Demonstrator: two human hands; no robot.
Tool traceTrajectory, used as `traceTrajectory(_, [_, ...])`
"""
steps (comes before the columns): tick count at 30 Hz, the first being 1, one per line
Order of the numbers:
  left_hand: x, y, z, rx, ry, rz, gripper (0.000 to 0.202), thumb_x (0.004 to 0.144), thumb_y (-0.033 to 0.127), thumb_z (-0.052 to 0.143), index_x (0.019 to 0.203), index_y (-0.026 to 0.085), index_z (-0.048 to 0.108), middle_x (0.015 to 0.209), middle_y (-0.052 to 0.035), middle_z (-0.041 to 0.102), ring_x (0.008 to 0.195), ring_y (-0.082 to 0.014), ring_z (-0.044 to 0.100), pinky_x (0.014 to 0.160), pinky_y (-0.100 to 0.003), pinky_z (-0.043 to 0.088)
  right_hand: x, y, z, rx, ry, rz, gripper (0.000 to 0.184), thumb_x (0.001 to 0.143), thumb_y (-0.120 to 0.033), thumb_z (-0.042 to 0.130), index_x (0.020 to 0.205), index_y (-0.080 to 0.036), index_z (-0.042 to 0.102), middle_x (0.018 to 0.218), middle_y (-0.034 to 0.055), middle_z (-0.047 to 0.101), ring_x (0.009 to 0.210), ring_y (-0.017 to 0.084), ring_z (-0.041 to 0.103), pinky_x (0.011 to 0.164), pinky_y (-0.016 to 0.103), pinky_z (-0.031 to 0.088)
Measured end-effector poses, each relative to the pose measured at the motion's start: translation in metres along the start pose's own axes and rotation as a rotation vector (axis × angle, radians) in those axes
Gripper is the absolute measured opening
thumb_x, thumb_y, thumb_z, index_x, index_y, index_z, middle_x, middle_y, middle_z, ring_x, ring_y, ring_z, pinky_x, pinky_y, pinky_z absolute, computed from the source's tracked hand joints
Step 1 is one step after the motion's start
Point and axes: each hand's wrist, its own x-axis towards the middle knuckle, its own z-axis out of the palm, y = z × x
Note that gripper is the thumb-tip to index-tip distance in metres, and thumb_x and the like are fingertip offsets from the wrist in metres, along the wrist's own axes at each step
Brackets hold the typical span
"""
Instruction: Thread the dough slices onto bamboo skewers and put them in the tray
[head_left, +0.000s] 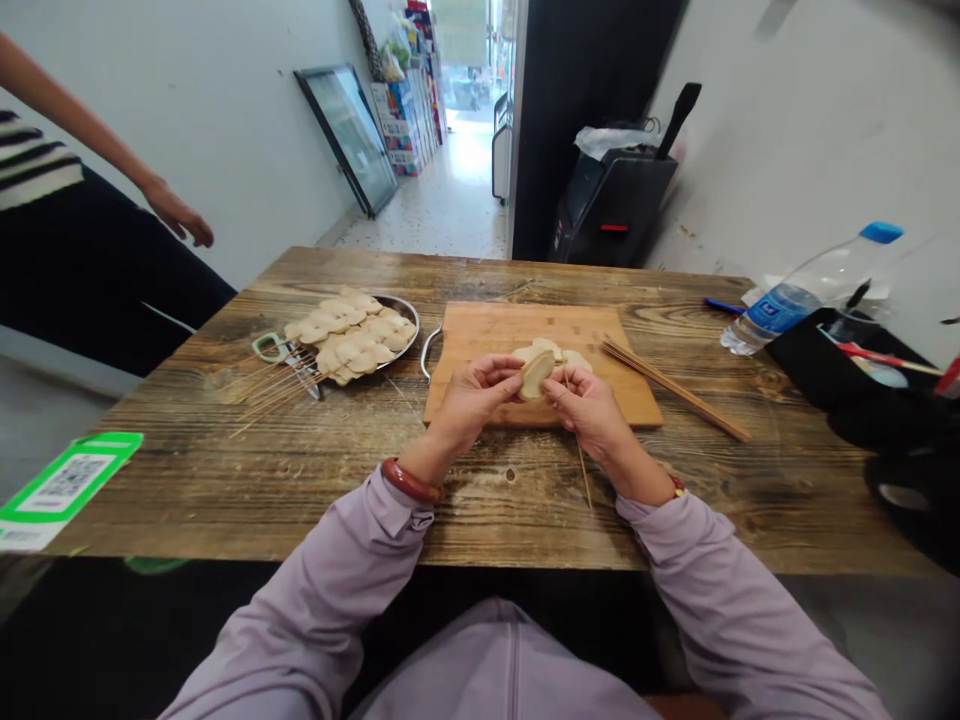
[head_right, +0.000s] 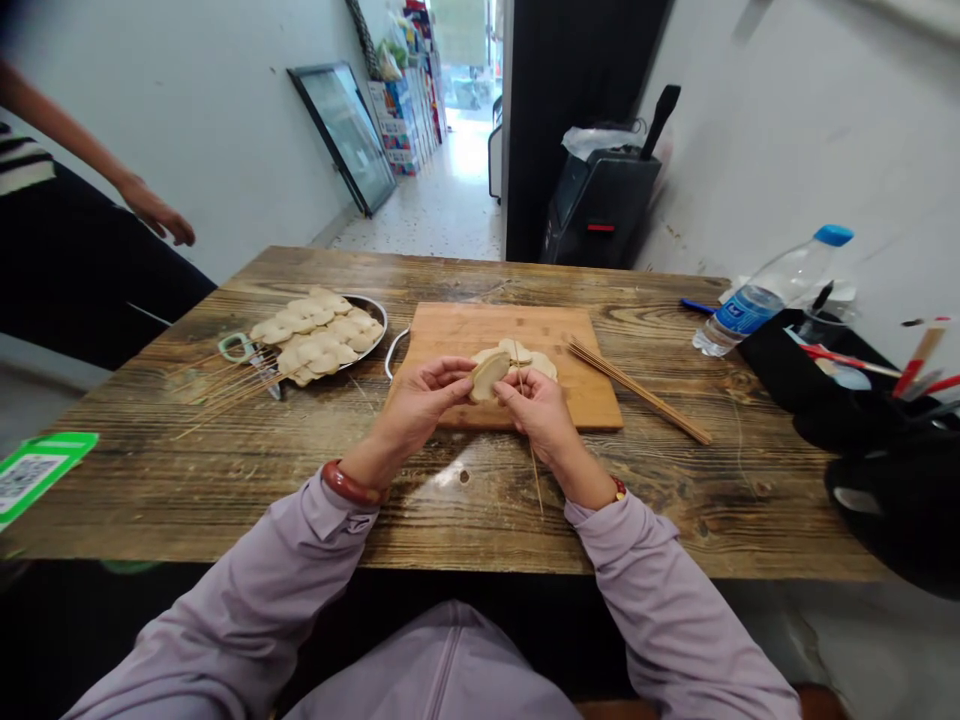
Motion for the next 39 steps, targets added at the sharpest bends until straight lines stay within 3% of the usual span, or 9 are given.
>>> traceTrajectory(8, [-0.003, 0.002, 0.007, 0.0, -0.016, 0.028, 0.042, 0.059, 0.03, 0.097, 0.091, 0.015, 0.075, 0.083, -0.0029, 0.074, 0.07, -0.0115, 0.065, 0.071, -0.026, 0.054, -0.005, 0.0, 0.007, -0.067, -0.042, -0.024, 0.05, 0.061, -0.057, 0.092, 0.081, -0.02, 0.064, 0.065, -0.0028, 0.064, 0.045, 0.005, 0.039, 0.038, 0.02, 0.023])
traceTrajectory(13, [-0.003, 0.004, 0.007, 0.017, -0.037, 0.036, 0.043, 0.062, 0.034, 0.096, 0.094, 0.014, 0.075, 0.083, -0.0031, 0.074, 0.069, -0.0123, 0.066, 0.069, -0.027, 0.054, -0.005, -0.002, 0.005, -0.064, -0.026, 0.001, 0.041, 0.065, -0.05, 0.086, 0.083, -0.018, 0.066, 0.062, -0.0045, 0.062, 0.039, 0.003, 0.033, 0.037, 0.02, 0.02])
traceTrajectory(19, [0.011, -0.004, -0.012, 0.166, 0.137, 0.089, 0.033, 0.069, 0.037, 0.088, 0.089, 0.015, 0.075, 0.085, -0.0043, 0.074, 0.072, -0.0144, 0.065, 0.068, -0.027, 0.054, 0.0, -0.005, -0.002, -0.018, 0.017, 0.013, 0.026, 0.064, -0.038, 0.074, 0.08, -0.018, 0.067, 0.065, -0.0031, 0.067, 0.037, 0.002, 0.029, 0.035, 0.02, 0.017])
traceTrajectory(21, [0.015, -0.006, -0.02, 0.361, 0.181, 0.178, 0.025, 0.073, 0.033, 0.083, 0.09, 0.016, 0.076, 0.089, -0.0056, 0.074, 0.08, -0.0175, 0.067, 0.075, -0.03, 0.055, 0.0, -0.005, -0.003, -0.009, 0.017, 0.002, 0.025, 0.065, -0.037, 0.074, 0.079, -0.018, 0.067, 0.065, -0.0036, 0.066, 0.037, 0.002, 0.029, 0.036, 0.02, 0.016])
traceTrajectory(26, [0.008, -0.002, -0.018, 0.856, 0.237, 0.613, 0.017, 0.087, 0.024, 0.069, 0.102, 0.02, 0.075, 0.113, -0.0101, 0.073, 0.11, -0.0239, 0.066, 0.097, -0.04, 0.053, -0.001, -0.001, -0.003, 0.021, 0.011, 0.023, 0.033, 0.066, -0.038, 0.081, 0.091, -0.018, 0.072, 0.057, -0.0083, 0.051, 0.042, 0.005, 0.033, 0.039, 0.02, 0.017])
traceTrajectory(29, [-0.003, 0.0, -0.007, 1.002, 0.203, 0.817, 0.014, 0.094, 0.023, 0.063, 0.102, 0.021, 0.075, 0.105, -0.0092, 0.072, 0.102, -0.0228, 0.066, 0.095, -0.04, 0.053, -0.002, 0.001, -0.003, 0.037, 0.008, 0.043, 0.041, 0.066, -0.04, 0.085, 0.099, -0.018, 0.075, 0.054, -0.0097, 0.045, 0.043, 0.006, 0.031, 0.04, 0.021, 0.018])
traceTrajectory(32, [-0.008, -0.006, 0.0, 1.075, 0.085, 0.905, 0.018, 0.095, 0.022, 0.061, 0.108, 0.02, 0.073, 0.108, -0.0111, 0.073, 0.105, -0.0241, 0.066, 0.096, -0.041, 0.053, -0.003, 0.001, -0.001, 0.053, -0.007, 0.03, 0.043, 0.065, -0.045, 0.089, 0.096, -0.018, 0.076, 0.056, -0.0086, 0.047, 0.044, 0.005, 0.029, 0.041, 0.021, 0.019])
traceTrajectory(36, [-0.006, -0.019, 0.0, 1.064, -0.077, 0.848, 0.034, 0.093, 0.026, 0.067, 0.126, 0.017, 0.067, 0.13, -0.0183, 0.068, 0.123, -0.0293, 0.064, 0.106, -0.047, 0.052, -0.005, 0.001, 0.004, 0.07, -0.053, -0.014, 0.045, 0.064, -0.051, 0.091, 0.092, -0.019, 0.076, 0.071, -0.002, 0.061, 0.055, 0.009, 0.047, 0.048, 0.022, 0.032])
traceTrajectory(39, [-0.003, -0.024, -0.001, 0.997, -0.084, 0.757, 0.039, 0.09, 0.026, 0.07, 0.128, 0.017, 0.066, 0.134, -0.0188, 0.067, 0.128, -0.0294, 0.063, 0.109, -0.048, 0.052, -0.007, 0.002, 0.006, 0.046, -0.067, -0.005, 0.051, 0.068, -0.054, 0.088, 0.103, -0.018, 0.078, 0.063, -0.0048, 0.055, 0.051, 0.007, 0.039, 0.046, 0.022, 0.028])
